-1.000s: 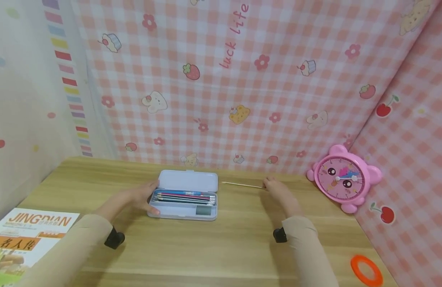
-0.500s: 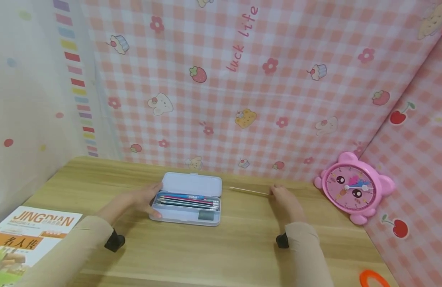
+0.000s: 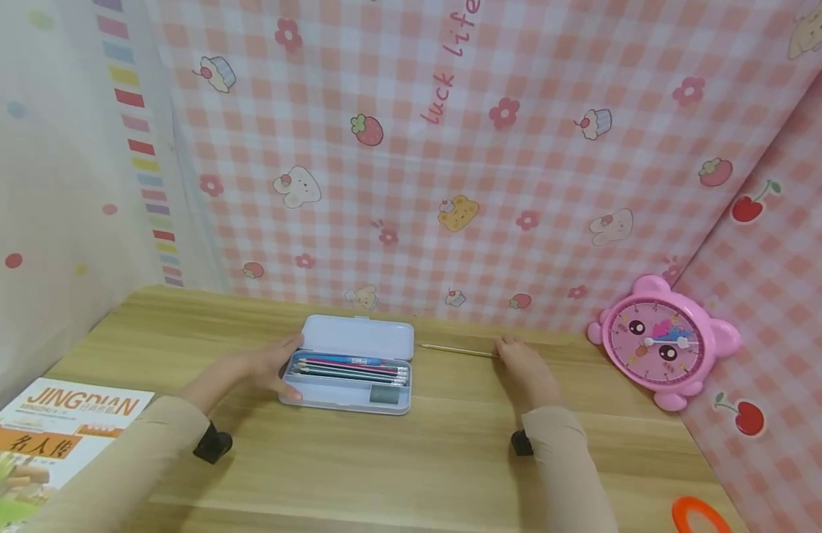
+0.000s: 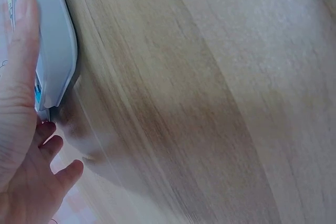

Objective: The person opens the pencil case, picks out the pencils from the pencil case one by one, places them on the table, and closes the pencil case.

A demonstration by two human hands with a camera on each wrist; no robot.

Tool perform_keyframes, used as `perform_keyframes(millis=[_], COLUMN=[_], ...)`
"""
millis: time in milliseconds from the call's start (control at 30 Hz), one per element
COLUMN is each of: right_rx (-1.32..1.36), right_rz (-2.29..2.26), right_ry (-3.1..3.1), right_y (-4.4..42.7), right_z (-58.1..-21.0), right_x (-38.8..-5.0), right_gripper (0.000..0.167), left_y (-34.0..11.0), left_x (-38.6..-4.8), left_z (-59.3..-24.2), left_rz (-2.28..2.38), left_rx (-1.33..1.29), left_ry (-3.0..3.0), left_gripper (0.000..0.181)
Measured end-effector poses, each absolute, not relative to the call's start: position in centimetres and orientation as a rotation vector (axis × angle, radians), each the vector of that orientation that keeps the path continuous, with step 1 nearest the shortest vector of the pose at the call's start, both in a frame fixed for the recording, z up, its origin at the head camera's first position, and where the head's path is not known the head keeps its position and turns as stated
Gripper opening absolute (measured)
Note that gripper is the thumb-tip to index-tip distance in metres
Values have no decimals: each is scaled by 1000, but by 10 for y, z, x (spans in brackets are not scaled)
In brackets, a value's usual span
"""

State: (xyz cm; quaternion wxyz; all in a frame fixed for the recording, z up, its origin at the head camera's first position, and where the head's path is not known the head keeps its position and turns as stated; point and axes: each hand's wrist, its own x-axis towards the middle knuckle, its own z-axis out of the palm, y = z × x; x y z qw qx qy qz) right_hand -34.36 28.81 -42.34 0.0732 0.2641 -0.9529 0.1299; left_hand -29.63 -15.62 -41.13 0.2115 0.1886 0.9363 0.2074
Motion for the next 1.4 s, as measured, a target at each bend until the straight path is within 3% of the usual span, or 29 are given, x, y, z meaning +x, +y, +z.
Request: perform_keyframes(millis=[267,633,1400], right_rx=[778,718,1254], right_rz=[330,465,564], right_ry=[-2875,-2877,-2842], right_y=[291,285,145], right_z=[-424,-415,-411], right_x=[-341,-339,-313], right_gripper=[9,35,18], left_y=[-156,-156,-156], left_x=[-295,-297,-293], left_z=[-409,-407,-406], left_rz=[572,556,549], left_rx=[536,536,534], left_ry=[2598,2596,2599], left_gripper=[118,117,115])
